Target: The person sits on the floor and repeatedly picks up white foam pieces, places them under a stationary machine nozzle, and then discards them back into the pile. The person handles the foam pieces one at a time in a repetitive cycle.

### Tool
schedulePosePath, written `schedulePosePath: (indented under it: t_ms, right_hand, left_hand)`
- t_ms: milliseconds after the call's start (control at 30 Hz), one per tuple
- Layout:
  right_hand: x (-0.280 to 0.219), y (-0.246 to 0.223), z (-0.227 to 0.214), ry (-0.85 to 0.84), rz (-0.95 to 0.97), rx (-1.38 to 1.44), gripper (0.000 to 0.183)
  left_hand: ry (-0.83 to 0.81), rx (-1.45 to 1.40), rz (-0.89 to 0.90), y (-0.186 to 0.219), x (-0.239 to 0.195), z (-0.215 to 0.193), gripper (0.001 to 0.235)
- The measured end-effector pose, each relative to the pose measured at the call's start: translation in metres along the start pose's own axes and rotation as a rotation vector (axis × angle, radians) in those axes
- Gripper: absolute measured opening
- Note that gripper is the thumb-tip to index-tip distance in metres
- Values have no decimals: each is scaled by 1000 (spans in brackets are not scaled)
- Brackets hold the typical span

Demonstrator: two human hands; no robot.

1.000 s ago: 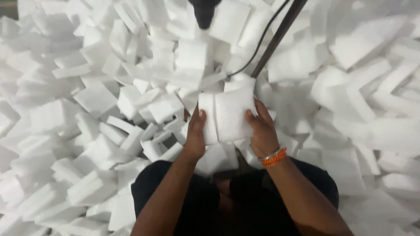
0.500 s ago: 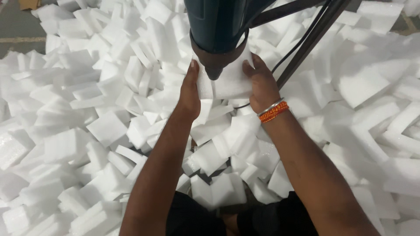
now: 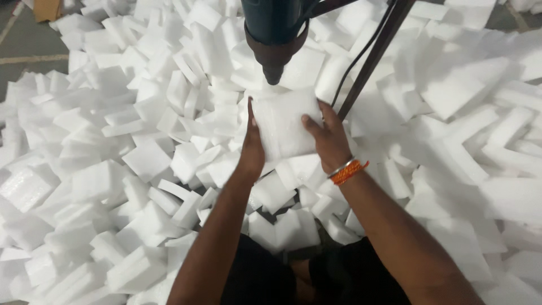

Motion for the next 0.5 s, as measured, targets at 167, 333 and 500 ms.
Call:
schedulePosePath:
  t_ms: [167, 333, 500]
  right_hand:
    - [-49, 14, -16, 30, 7, -49, 52]
    - [-104, 21, -24, 36, 115, -17, 53]
    - [-147, 39, -44, 25, 266, -66, 54]
  left_hand:
    - [24, 167, 69, -6, -56, -3, 74]
    - [100, 316, 68, -22, -112, -12, 70]
    - [109, 287, 26, -43, -164, -19, 66]
Point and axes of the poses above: each hand's wrist, its own x-axis towards the middle knuckle, its own z-axis out of the palm, y = z × x, the point moved 6 cm from there along x, towards the middle knuckle, and after that the axes turned 12 degrees about y, right-handed, at the moved point
